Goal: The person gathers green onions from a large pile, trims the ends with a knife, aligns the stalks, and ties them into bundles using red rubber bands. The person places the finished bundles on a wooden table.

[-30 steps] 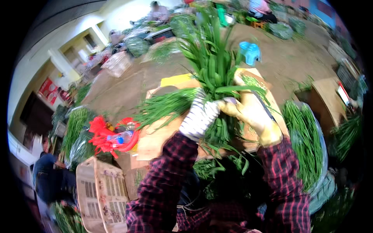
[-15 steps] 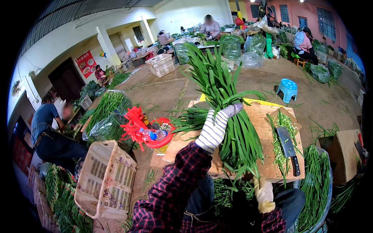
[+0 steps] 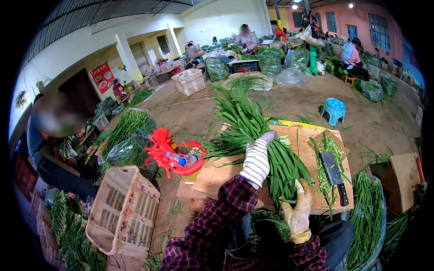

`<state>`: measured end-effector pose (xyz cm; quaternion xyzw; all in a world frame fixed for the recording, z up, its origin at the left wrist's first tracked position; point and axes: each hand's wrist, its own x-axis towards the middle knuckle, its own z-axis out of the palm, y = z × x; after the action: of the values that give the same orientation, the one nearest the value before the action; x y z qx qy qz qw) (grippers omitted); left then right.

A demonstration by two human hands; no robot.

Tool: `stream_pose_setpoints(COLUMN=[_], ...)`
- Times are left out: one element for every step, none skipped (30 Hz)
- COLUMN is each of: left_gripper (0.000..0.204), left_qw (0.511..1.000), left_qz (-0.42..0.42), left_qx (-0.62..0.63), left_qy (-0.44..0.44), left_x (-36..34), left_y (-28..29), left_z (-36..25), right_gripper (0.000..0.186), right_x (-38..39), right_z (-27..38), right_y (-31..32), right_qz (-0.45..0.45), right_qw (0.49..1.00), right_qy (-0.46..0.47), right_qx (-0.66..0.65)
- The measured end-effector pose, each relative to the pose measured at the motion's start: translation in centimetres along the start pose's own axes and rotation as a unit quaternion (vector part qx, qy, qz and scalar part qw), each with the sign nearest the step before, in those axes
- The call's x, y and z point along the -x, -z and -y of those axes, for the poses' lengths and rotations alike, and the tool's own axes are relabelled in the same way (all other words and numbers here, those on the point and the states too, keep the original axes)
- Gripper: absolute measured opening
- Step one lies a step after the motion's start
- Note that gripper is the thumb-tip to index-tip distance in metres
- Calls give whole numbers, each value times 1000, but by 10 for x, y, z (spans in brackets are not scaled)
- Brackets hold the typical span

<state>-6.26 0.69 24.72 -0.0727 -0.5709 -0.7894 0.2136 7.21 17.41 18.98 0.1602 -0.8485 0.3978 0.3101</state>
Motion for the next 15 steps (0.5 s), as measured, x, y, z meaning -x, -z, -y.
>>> stream_pose_setpoints(left_gripper=[15,14,14,13,13,13,14,15,17,18,20,21,21,21,20], left_qw=[1000,994,980,958,955,952,955,957,951,943,956,961,965,969,978], left_qz=[-10,-7,-7,-20,-23,-27,-40,-51,-40,-30,1,-26,-15,-4,-17], left_qx=[20,79,145,203,199,196,189,183,195,208,176,169,158,146,129], left_qy=[11,72,138,200,219,235,227,219,238,257,234,219,210,201,164], left_x=[0,0,-1,0,-2,-5,-4,-3,-1,0,-2,-2,-4,-7,-15], left_y=[-3,-1,-4,-3,1,4,6,7,5,5,10,17,22,28,38], left_z=[-5,-15,-24,-38,-34,-28,-27,-25,-27,-29,-30,-30,-31,-31,-22], right_gripper=[54,45,38,32,27,27,23,20,17,15,14,17,19,22,21], right_x=[3,6,11,16,20,21,19,17,19,21,32,28,37,54,76], right_z=[-14,-24,-22,-16,-11,-5,1,6,11,14,13,17,8,-8,-24], right_y=[-1,1,8,13,18,17,27,37,47,53,55,61,61,60,61], right_qz=[-32,-64,-58,-72,-107,-103,-48,4,78,150,136,89,129,168,233], right_qw=[998,992,973,923,854,934,950,958,935,900,944,986,981,975,968], right_qy=[9,18,-71,-162,-243,-135,-80,-21,-76,-131,-70,100,102,102,43], right_qx=[-52,-103,-212,-341,-447,-314,-299,-288,-339,-387,-292,-99,-101,-103,-76])
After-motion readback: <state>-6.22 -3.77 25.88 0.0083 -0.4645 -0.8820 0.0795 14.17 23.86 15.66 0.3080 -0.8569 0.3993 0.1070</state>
